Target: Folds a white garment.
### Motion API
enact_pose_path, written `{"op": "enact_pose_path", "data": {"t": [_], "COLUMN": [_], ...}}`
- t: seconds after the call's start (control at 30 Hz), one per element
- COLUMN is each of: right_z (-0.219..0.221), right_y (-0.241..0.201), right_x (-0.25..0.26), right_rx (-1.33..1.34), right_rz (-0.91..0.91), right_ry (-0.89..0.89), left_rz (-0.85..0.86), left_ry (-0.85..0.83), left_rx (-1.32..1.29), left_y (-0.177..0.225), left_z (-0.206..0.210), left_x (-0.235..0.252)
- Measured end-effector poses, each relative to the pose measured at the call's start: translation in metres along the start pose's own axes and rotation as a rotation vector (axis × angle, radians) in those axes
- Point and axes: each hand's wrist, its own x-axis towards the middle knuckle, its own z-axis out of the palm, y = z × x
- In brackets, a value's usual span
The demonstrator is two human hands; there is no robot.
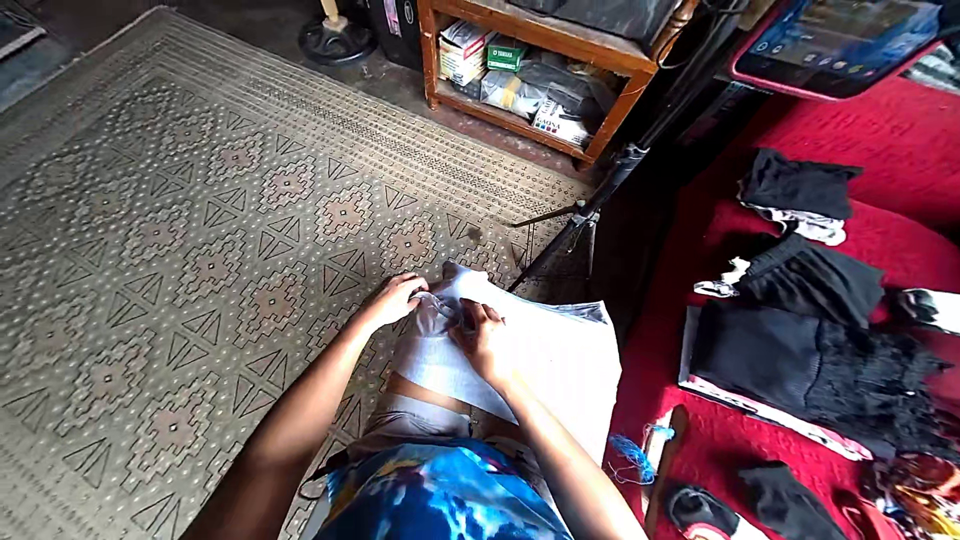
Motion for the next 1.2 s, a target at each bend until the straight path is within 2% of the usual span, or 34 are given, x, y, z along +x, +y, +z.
{"op": "enact_pose_path", "data": {"t": [0.1,0.23,0.33,0.43,0.47,0.57,0.63,0.7,0.8,0.87,0.93,1.0,1.1,1.2], "right_z": [0.006,0.024,0.037,0.031,0.022,-0.023,-0.055,-0.086,-0.117,-0.128,-0.13,-0.127,-0.118,-0.111], "right_y": [0.005,0.02,0.032,0.047,0.052,0.076,0.109,0.147,0.198,0.219,0.237,0.253,0.272,0.277], "right_x": [0.002,-0.008,-0.014,-0.027,-0.033,-0.046,-0.043,-0.034,-0.019,-0.012,-0.007,-0.004,-0.004,-0.008], "right_rx": [0.072,0.156,0.073,-0.023,-0.031,-0.068,-0.121,-0.08,0.005,0.088,0.139,0.101,0.074,0.118], "right_rz": [0.024,-0.212,-0.423,-0.508,-0.515,-0.354,-0.115,0.092,0.21,0.235,0.267,0.313,0.337,0.362], "right_ry": [0.013,0.233,0.344,0.291,0.271,0.348,0.427,0.443,0.483,0.405,0.241,0.08,-0.077,-0.127], "left_rz": [0.029,0.014,-0.01,-0.105,-0.137,-0.135,-0.117,-0.099,-0.085,-0.24,-0.516,-0.658,-0.634,-0.597], "left_ry": [0.101,0.205,0.067,-0.189,-0.215,-0.085,0.023,0.096,0.109,0.004,-0.143,-0.245,-0.241,-0.107], "left_rx": [-0.02,-0.053,-0.071,-0.024,-0.004,-0.029,-0.066,-0.095,-0.17,-0.274,-0.466,-0.585,-0.695,-0.85], "left_y": [-0.005,-0.023,-0.037,-0.044,-0.043,-0.034,-0.023,-0.012,-0.001,0.001,-0.005,-0.011,-0.005,-0.001], "left_z": [-0.012,-0.018,-0.011,-0.005,-0.007,-0.017,-0.022,-0.021,-0.01,0.001,0.014,0.025,0.034,0.037], "left_x": [-0.016,-0.049,-0.071,-0.084,-0.085,-0.076,-0.06,-0.033,0.025,0.064,0.091,0.107,0.119,0.127]}}
